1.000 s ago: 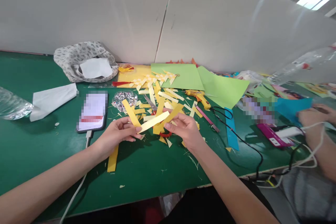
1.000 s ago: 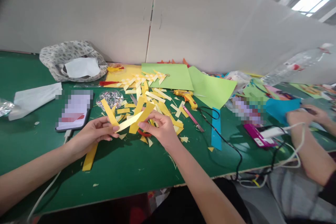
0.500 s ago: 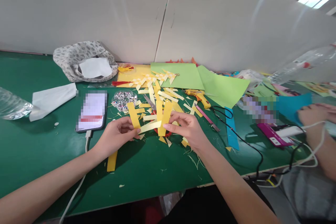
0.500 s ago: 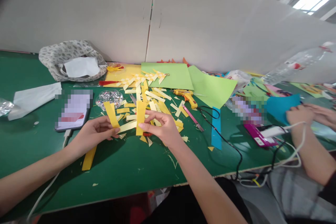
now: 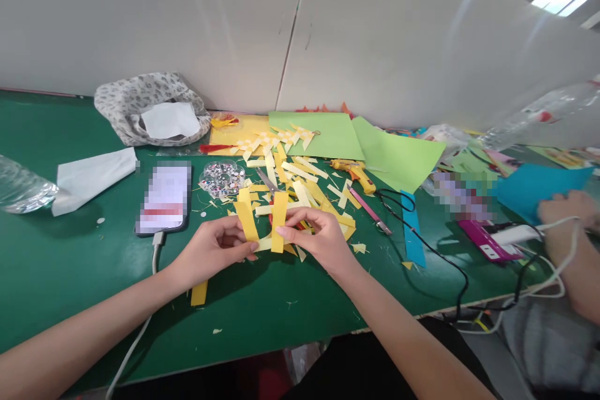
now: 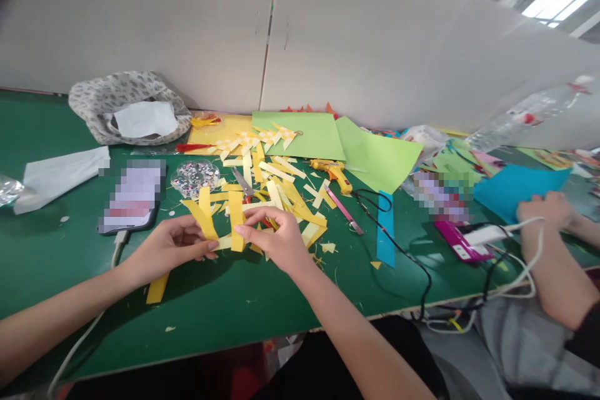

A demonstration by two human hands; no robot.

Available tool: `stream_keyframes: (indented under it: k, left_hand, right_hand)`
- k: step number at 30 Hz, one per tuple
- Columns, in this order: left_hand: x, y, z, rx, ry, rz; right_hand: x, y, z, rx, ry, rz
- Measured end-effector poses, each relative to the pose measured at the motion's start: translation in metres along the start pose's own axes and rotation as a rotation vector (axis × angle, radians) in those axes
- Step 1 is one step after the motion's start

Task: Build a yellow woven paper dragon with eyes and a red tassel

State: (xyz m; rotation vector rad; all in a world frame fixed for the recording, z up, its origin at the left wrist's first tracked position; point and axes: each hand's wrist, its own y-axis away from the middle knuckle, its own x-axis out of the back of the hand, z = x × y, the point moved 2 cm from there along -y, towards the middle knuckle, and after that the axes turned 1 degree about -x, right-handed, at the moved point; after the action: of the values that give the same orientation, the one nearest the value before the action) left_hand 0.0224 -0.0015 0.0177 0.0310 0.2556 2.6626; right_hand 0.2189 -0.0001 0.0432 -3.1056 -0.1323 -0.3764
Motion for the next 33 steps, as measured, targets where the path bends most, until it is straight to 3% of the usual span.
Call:
stream_keyframes:
  k: [4,11,22,29,33]
  left_hand:
    - [0.001,-0.002,0.0,0.036,0.048,-0.029]
    - [-0.001,0.0,0.0,0.014,0.043,-0.071]
    - [-0.001,-0.002,-0.003,0.009,-0.049,-0.047]
    - [-0.001,-0.003,-0.005,0.004,-0.04,-0.052]
    - [-0.002,-0.002,-0.006,0.008,-0.026,-0.048]
  right_hand:
    - [-0.003,0.003,-0.003,0.031,-0.032,-0.016]
    - [0.003,0.0,-0.004,-0.09,-0.121,-0.201]
    - [-0.003,0.011,-0.017,0.114,0.124,-0.138]
    - [0.001,0.008,-0.015,0.018,0.238,-0.205]
    - [0.0,0.009,-0.018,0.008,0.31,-0.153]
